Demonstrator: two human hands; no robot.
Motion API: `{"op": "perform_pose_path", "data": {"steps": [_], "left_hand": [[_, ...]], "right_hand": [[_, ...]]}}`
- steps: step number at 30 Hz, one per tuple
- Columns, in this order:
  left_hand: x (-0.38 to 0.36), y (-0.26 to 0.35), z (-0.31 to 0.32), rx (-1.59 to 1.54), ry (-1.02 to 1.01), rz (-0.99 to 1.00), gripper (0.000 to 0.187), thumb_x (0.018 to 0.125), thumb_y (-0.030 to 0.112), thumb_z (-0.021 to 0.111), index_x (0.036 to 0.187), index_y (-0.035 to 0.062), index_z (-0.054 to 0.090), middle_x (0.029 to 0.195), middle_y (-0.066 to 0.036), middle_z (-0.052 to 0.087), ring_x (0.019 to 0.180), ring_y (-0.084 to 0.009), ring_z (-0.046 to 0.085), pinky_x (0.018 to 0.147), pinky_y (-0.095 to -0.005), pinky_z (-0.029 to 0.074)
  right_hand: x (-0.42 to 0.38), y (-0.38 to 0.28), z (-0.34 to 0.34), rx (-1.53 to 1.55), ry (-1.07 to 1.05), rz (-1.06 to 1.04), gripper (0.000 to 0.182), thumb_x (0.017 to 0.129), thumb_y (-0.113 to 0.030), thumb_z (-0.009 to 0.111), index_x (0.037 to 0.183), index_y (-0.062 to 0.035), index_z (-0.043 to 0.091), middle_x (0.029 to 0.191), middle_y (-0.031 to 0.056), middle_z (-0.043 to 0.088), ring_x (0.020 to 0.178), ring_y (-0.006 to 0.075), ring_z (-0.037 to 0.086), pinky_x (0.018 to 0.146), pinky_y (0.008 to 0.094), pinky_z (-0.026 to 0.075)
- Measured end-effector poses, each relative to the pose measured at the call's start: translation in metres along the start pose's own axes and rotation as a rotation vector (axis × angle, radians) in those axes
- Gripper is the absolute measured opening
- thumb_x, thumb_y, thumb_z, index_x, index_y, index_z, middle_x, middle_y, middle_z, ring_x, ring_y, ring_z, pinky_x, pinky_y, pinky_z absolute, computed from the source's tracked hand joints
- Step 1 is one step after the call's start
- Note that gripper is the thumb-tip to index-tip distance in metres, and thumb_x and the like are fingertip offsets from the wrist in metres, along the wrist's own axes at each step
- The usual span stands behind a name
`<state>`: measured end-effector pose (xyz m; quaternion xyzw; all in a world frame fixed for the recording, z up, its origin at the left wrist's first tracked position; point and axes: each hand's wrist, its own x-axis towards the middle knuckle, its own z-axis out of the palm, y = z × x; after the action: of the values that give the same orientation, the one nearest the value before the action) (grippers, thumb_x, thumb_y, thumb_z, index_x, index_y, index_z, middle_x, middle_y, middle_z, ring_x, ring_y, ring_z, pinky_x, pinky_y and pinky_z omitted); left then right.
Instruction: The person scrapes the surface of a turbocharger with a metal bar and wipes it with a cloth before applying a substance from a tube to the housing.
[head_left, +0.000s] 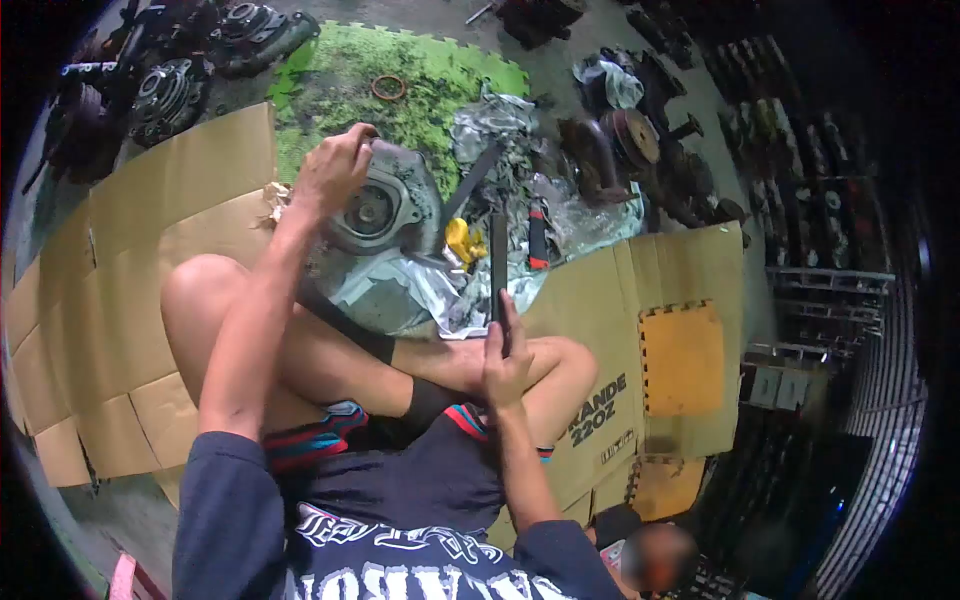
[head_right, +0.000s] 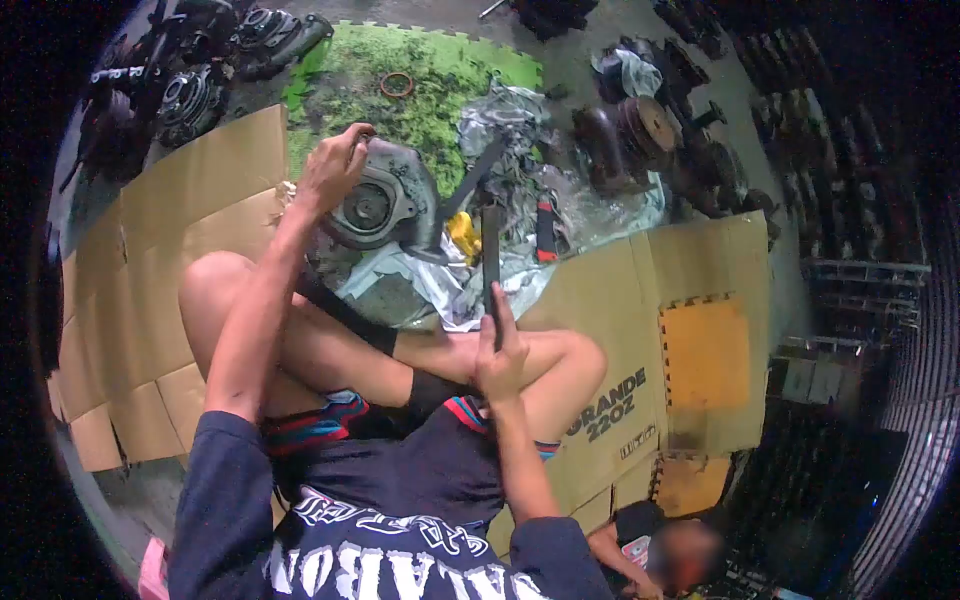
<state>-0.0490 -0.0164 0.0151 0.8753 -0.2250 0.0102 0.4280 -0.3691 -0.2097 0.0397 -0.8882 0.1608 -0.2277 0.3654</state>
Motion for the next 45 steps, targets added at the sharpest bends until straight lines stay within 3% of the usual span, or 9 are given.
{"op": "perform_pose_path", "data": {"steps": [3, 10, 14, 19, 23, 27, 30, 35, 45], "left_hand": [[-0.001, 0.004, -0.003, 0.013, -0.035, 0.101, 0.031, 0.099, 0.018, 0.055, 0.128, 0.0096, 0.063, 0.105, -0.024, 0.072, 0.103, -0.0427, 0.069, 0.089, -0.0518, 0.053], [0.001, -0.003, -0.009, 0.02, -0.085, 0.181, 0.031, 0.098, 0.016, 0.054, 0.126, 0.0083, 0.063, 0.102, -0.024, 0.072, 0.1, -0.0416, 0.07, 0.088, -0.0503, 0.053], [0.003, -0.011, -0.01, -0.006, -0.072, 0.247, 0.03, 0.098, 0.015, 0.053, 0.125, 0.0063, 0.063, 0.101, -0.024, 0.072, 0.097, -0.0426, 0.07, 0.087, -0.0498, 0.053], [0.001, -0.012, -0.008, -0.074, -0.017, 0.233, 0.03, 0.101, 0.017, 0.051, 0.127, 0.0064, 0.062, 0.092, -0.026, 0.071, 0.091, -0.045, 0.069, 0.081, -0.0525, 0.052], [0.0, -0.005, -0.007, -0.117, 0.054, 0.176, 0.031, 0.106, 0.02, 0.048, 0.132, 0.0087, 0.058, 0.082, -0.028, 0.068, 0.084, -0.0485, 0.068, 0.075, -0.0567, 0.049], [0.005, -0.004, -0.008, -0.069, 0.053, 0.109, 0.029, 0.108, 0.023, 0.045, 0.133, 0.0115, 0.056, 0.08, -0.028, 0.069, 0.085, -0.048, 0.069, 0.077, -0.0569, 0.051], [0.007, -0.011, -0.001, -0.053, 0.051, 0.102, 0.031, 0.108, 0.024, 0.046, 0.135, 0.0131, 0.056, 0.079, -0.027, 0.069, 0.081, -0.0469, 0.07, 0.075, -0.0579, 0.052], [0.007, -0.009, -0.003, -0.02, 0.048, 0.121, 0.033, 0.107, 0.024, 0.046, 0.137, 0.0138, 0.055, 0.078, -0.026, 0.07, 0.076, -0.0454, 0.071, 0.072, -0.058, 0.053], [0.005, -0.014, 0.005, 0.006, 0.061, 0.195, 0.035, 0.103, 0.018, 0.049, 0.138, 0.0153, 0.054, 0.075, -0.024, 0.069, 0.072, -0.0442, 0.07, 0.069, -0.0576, 0.053]], "right_hand": [[0.02, 0.006, -0.032, -0.051, -0.191, -0.024, 0.05, 0.101, -0.007, 0.058, 0.151, -0.0149, 0.055, 0.117, 0.0241, 0.072, 0.089, 0.0348, 0.075, 0.079, 0.0419, 0.055], [0.045, -0.017, -0.013, -0.11, -0.445, -0.089, 0.057, 0.1, -0.008, 0.062, 0.154, -0.0201, 0.051, 0.084, 0.02, 0.068, 0.071, 0.039, 0.066, 0.069, 0.0471, 0.052], [0.055, -0.022, 0.014, 0.05, -0.42, -0.065, 0.056, 0.104, -0.007, 0.055, 0.158, -0.0164, 0.043, 0.095, 0.0232, 0.071, 0.081, 0.0416, 0.071, 0.074, 0.0433, 0.054], [0.067, -0.025, 0.044, 0.196, -0.416, -0.084, 0.052, 0.107, -0.007, 0.05, 0.158, -0.0149, 0.044, 0.085, 0.0155, 0.063, 0.06, 0.0165, 0.052, 0.062, 0.0327, 0.048], [0.078, -0.024, 0.065, 0.18, -0.483, -0.04, 0.054, 0.105, -0.007, 0.051, 0.158, -0.0187, 0.044, 0.106, 0.0232, 0.071, 0.062, 0.0265, 0.056, 0.064, 0.0347, 0.049], [0.08, -0.034, 0.058, 0.091, -0.561, 0.07, 0.053, 0.105, -0.009, 0.052, 0.157, -0.018, 0.045, 0.129, 0.0248, 0.066, 0.08, 0.0339, 0.073, 0.07, 0.0365, 0.052], [0.073, -0.022, 0.053, 0.181, -0.437, -0.084, 0.053, 0.105, -0.01, 0.053, 0.156, -0.0194, 0.047, 0.104, 0.0309, 0.069, 0.082, 0.045, 0.07, 0.071, 0.0417, 0.053], [0.063, -0.032, 0.02, 0.044, -0.65, 0.296, 0.051, 0.106, -0.011, 0.051, 0.156, -0.0182, 0.047, 0.131, 0.0262, 0.065, 0.109, 0.044, 0.068, 0.086, 0.0423, 0.055], [0.049, -0.041, -0.009, 0.111, -0.697, 0.164, 0.049, 0.107, -0.011, 0.049, 0.156, -0.0118, 0.046, 0.148, 0.0191, 0.058, 0.137, 0.0377, 0.053, 0.108, 0.0405, 0.046]]}}
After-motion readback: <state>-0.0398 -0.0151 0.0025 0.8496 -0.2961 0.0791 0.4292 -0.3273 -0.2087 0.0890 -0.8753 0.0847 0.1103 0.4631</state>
